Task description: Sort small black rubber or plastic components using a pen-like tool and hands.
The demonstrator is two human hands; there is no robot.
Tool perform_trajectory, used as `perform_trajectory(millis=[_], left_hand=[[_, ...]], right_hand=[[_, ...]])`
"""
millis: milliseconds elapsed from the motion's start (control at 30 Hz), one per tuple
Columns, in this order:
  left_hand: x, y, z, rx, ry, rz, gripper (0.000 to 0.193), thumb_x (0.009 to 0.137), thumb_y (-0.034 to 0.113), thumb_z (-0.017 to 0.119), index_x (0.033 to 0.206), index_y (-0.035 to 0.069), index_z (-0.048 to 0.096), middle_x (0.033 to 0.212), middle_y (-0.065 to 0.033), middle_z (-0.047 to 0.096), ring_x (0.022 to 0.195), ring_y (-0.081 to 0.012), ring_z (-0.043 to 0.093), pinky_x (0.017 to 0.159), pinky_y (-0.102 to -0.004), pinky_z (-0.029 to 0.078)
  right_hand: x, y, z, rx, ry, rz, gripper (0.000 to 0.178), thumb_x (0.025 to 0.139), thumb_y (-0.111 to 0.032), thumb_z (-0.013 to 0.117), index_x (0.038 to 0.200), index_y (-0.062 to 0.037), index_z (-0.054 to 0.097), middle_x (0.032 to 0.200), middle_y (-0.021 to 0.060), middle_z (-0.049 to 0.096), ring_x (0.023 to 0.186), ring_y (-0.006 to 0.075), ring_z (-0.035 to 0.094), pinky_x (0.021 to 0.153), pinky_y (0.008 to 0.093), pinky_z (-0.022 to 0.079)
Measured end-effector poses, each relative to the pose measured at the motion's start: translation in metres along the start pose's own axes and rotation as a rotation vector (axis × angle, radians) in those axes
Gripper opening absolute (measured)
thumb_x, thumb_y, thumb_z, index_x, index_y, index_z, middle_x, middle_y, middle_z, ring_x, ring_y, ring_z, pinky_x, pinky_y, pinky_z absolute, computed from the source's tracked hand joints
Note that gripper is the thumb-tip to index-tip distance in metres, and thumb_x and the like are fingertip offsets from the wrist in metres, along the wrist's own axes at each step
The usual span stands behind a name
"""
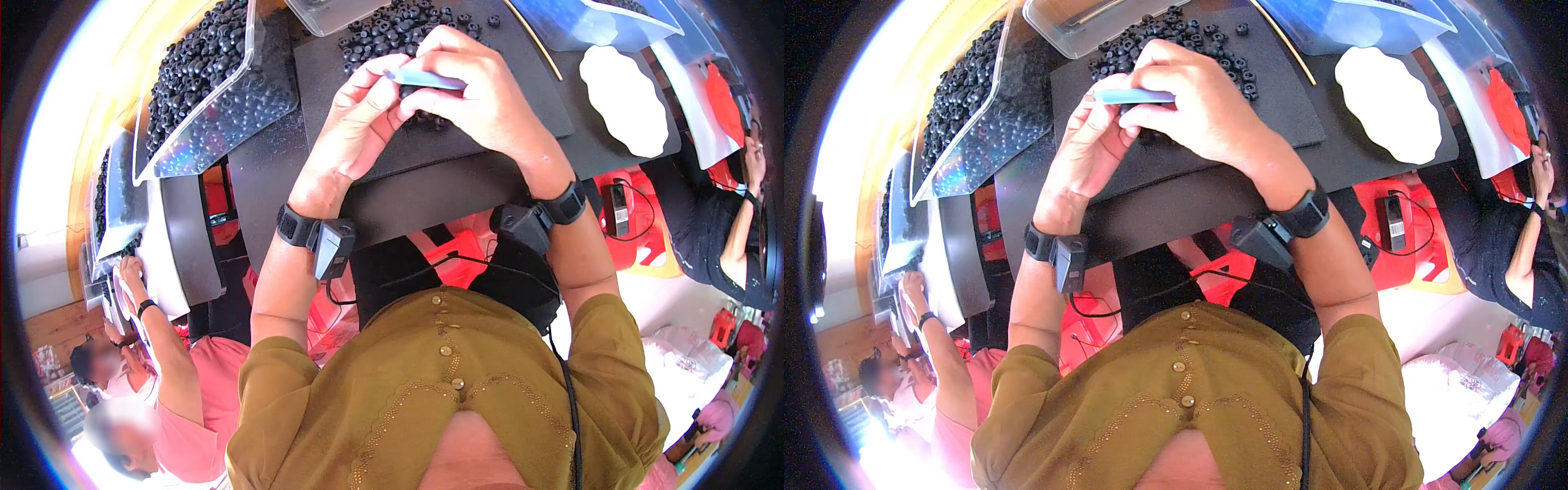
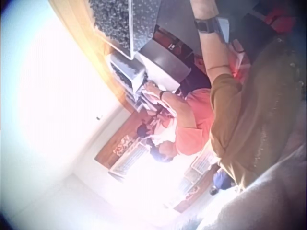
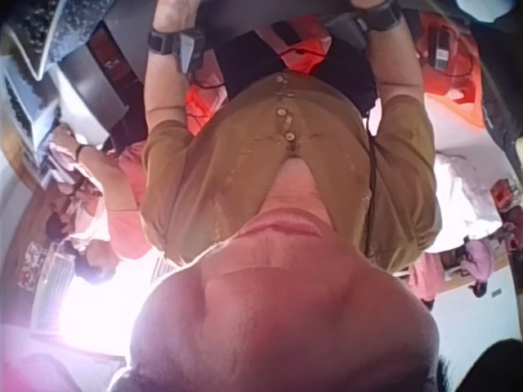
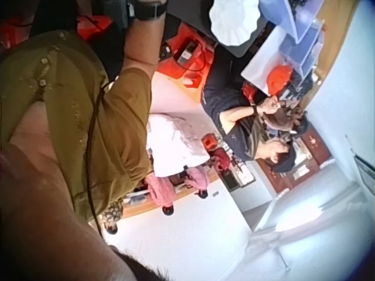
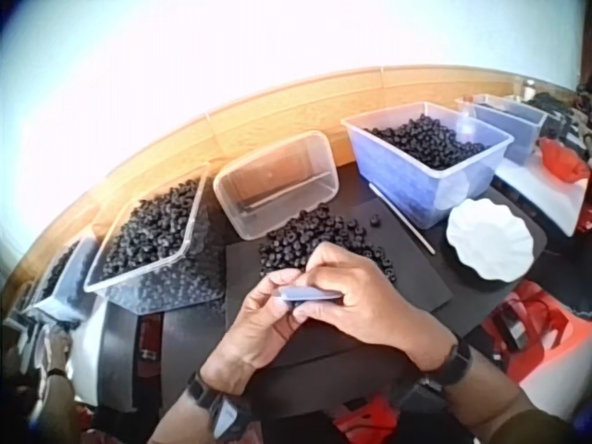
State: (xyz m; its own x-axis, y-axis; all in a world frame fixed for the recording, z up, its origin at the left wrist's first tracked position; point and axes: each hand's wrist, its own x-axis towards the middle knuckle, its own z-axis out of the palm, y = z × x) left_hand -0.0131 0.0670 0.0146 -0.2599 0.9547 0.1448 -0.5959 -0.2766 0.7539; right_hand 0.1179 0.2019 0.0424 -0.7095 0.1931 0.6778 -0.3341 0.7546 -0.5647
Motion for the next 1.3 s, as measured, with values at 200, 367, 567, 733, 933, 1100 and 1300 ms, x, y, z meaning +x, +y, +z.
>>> perform_trajectory(millis=[200,367,567,733,933,1100,1300], left_hand=[[-0.006,0.007,-0.002,0.040,-0.053,-0.146,0.021,0.090,0.013,0.062,0.111,0.007,0.062,0.101,-0.0007,0.062,0.090,-0.0117,0.061,0.080,-0.0239,0.052],[-0.005,0.009,0.002,0.043,-0.030,-0.112,0.019,0.088,0.012,0.065,0.105,0.007,0.061,0.097,-0.0022,0.063,0.086,-0.0112,0.061,0.076,-0.0233,0.052],[-0.004,0.009,-0.005,-0.057,-0.101,-0.117,0.018,0.089,0.010,0.064,0.106,0.006,0.060,0.097,-0.0067,0.063,0.087,-0.0147,0.062,0.074,-0.0233,0.053],[-0.005,0.014,-0.006,-0.259,-0.071,-0.072,0.016,0.093,0.009,0.058,0.108,0.004,0.059,0.107,-0.0105,0.061,0.092,-0.0180,0.061,0.076,-0.0233,0.053],[-0.004,0.015,-0.014,-0.304,-0.109,-0.056,0.017,0.093,0.012,0.058,0.109,0.007,0.060,0.107,-0.0088,0.062,0.095,-0.0191,0.060,0.079,-0.0230,0.053],[-0.004,0.016,-0.011,-0.294,-0.037,-0.026,0.017,0.092,0.012,0.059,0.108,0.007,0.061,0.105,-0.0090,0.062,0.094,-0.0183,0.060,0.079,-0.0232,0.053],[-0.004,0.016,-0.009,-0.261,-0.033,-0.023,0.017,0.092,0.012,0.059,0.108,0.007,0.061,0.105,-0.0093,0.062,0.093,-0.0177,0.061,0.080,-0.0229,0.053]], right_hand=[[0.000,-0.005,-0.009,0.154,-0.033,-0.007,0.019,0.073,-0.005,0.074,0.086,0.0021,0.063,0.083,0.0047,0.055,0.072,0.0170,0.054,0.064,0.0276,0.043],[-0.001,-0.003,-0.007,0.380,-0.098,0.150,0.019,0.077,-0.006,0.072,0.094,0.0007,0.067,0.079,0.0039,0.055,0.072,0.0125,0.055,0.065,0.0261,0.043],[-0.002,-0.005,-0.003,0.503,0.104,0.365,0.021,0.090,-0.021,0.062,0.090,-0.0004,0.065,0.081,0.0023,0.065,0.078,0.0059,0.059,0.068,0.0246,0.047],[-0.002,-0.010,-0.012,0.129,0.096,0.253,0.024,0.091,-0.030,0.057,0.094,-0.0074,0.064,0.076,0.0096,0.062,0.068,0.0231,0.062,0.064,0.0337,0.048],[-0.004,-0.009,-0.010,-0.102,-0.003,0.119,0.022,0.089,-0.030,0.057,0.091,-0.0095,0.064,0.076,0.0103,0.061,0.070,0.0321,0.060,0.061,0.0397,0.047],[-0.005,-0.008,-0.007,-0.133,-0.009,0.076,0.022,0.089,-0.031,0.057,0.091,-0.0106,0.065,0.076,0.0092,0.061,0.070,0.0314,0.061,0.061,0.0389,0.048],[-0.004,-0.009,-0.005,-0.158,-0.006,0.088,0.022,0.089,-0.031,0.057,0.091,-0.0110,0.066,0.077,0.0088,0.062,0.071,0.0314,0.061,0.061,0.0389,0.049]])
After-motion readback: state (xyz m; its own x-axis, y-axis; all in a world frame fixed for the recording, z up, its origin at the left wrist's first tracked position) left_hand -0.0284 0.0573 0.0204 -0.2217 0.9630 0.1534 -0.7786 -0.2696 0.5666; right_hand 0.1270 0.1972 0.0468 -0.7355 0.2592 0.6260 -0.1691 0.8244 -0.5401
